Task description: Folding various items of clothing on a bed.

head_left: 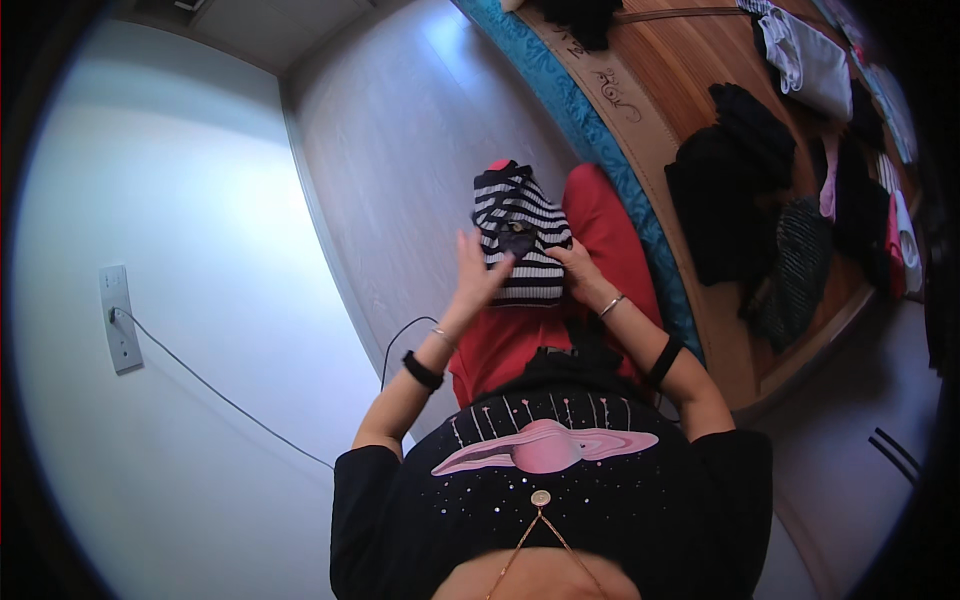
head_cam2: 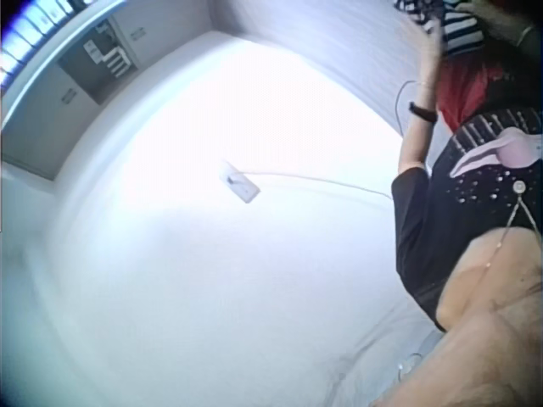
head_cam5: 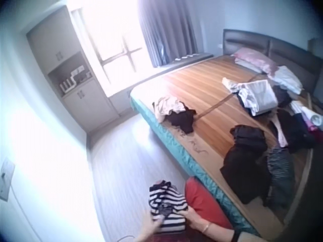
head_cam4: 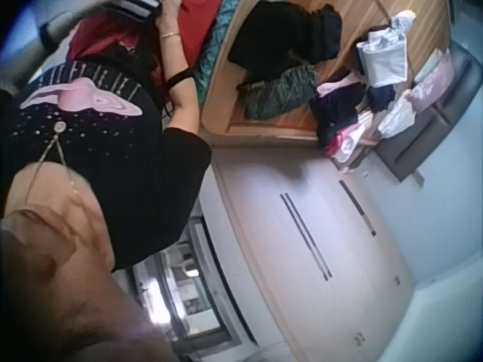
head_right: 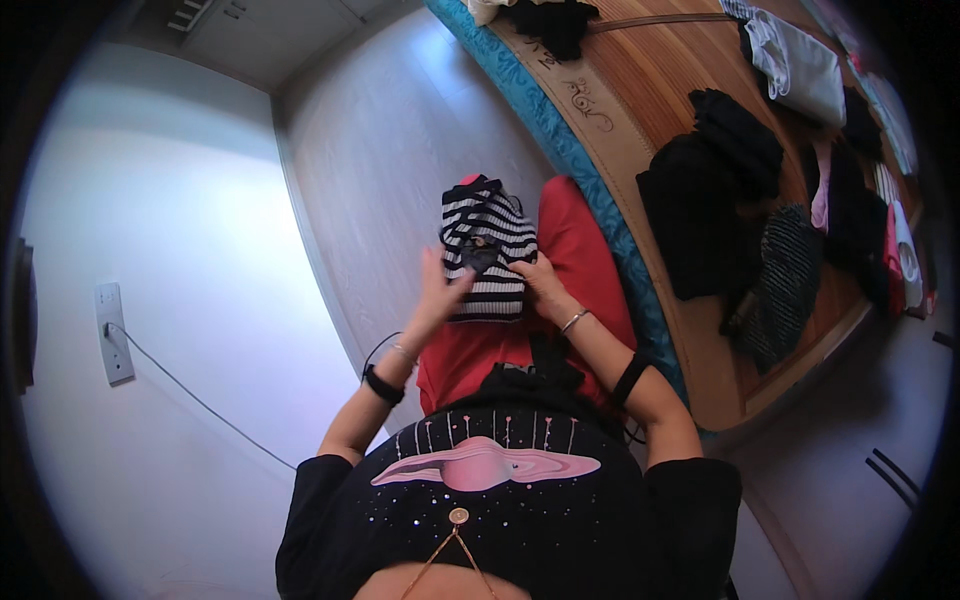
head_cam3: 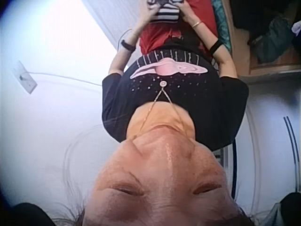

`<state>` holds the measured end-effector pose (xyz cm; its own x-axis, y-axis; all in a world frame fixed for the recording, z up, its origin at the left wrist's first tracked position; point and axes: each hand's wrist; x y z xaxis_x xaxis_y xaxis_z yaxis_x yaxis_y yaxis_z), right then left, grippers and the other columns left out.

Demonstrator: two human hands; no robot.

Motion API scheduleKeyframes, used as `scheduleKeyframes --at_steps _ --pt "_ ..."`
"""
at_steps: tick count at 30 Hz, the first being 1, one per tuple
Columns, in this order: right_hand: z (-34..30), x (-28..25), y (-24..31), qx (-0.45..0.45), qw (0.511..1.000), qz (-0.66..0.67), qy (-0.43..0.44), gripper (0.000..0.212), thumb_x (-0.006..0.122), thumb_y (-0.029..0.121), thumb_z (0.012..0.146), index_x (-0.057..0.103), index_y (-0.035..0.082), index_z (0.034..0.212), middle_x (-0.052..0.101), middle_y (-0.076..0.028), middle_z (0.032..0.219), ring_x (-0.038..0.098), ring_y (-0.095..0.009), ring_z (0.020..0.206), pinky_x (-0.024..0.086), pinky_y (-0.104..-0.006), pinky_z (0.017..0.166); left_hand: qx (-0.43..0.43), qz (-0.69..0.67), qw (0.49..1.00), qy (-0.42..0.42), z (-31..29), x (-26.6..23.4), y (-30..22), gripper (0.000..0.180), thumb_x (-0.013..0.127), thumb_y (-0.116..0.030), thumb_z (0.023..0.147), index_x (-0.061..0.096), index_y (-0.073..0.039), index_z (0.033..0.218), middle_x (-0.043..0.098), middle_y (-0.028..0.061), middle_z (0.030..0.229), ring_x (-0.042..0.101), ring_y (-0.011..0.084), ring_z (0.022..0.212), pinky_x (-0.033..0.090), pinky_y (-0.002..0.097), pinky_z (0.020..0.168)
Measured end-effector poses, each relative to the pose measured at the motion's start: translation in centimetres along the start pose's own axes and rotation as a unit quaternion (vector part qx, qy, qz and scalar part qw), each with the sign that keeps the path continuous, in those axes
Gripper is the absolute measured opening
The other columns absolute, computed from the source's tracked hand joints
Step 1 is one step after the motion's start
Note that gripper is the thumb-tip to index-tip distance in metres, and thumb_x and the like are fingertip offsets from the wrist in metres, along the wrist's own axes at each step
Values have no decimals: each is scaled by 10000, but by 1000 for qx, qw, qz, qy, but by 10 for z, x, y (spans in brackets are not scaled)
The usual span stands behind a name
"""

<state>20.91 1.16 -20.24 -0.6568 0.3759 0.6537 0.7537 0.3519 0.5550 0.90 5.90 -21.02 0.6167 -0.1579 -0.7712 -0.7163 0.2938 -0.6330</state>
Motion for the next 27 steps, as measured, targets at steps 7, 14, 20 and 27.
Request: scheduleKeyframes --at_steps 7,14,20,27 --pt "16 -62 -12 -52 957 -241 -150 553 654 166 735 426 19 1217 554 -132 1140 554 -217 1015 463 -337 843 -25 -59 996 70 -6 27 -20 878 562 -471 849 141 63 1405 227 317 1417 225 393 1343 247 396 1071" --pt "10 -34 -4 -2 986 -147 -80 529 739 243 722 518 30 1153 615 -77 1041 593 -183 934 484 -323 811 -114 -293 939 137 14 2 -43 612 707 -214 760 424 27 1246 557 162 1132 534 274 1046 409 330 915" --pt "-31 2 31 14 1000 23 4 515 684 76 723 450 37 1180 575 -73 1030 573 -174 921 501 -324 778 -303 -606 710 194 26 -5 -41 393 642 -103 797 516 33 1143 611 164 1062 618 263 951 521 367 820" --pt "-97 -23 137 -109 958 -238 116 638 618 0 643 429 -7 1252 566 -88 1091 546 -158 974 460 -274 839 -359 -722 497 320 25 -20 -143 492 514 -268 821 497 -1 1233 550 157 1229 520 317 1126 370 448 1019"
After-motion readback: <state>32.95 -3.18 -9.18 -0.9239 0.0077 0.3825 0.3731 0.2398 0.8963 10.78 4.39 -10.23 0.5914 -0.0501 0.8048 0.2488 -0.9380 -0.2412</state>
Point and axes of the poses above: each hand's wrist, its own z-axis towards the middle knuckle, its own x-axis out of the palm, y = z × x
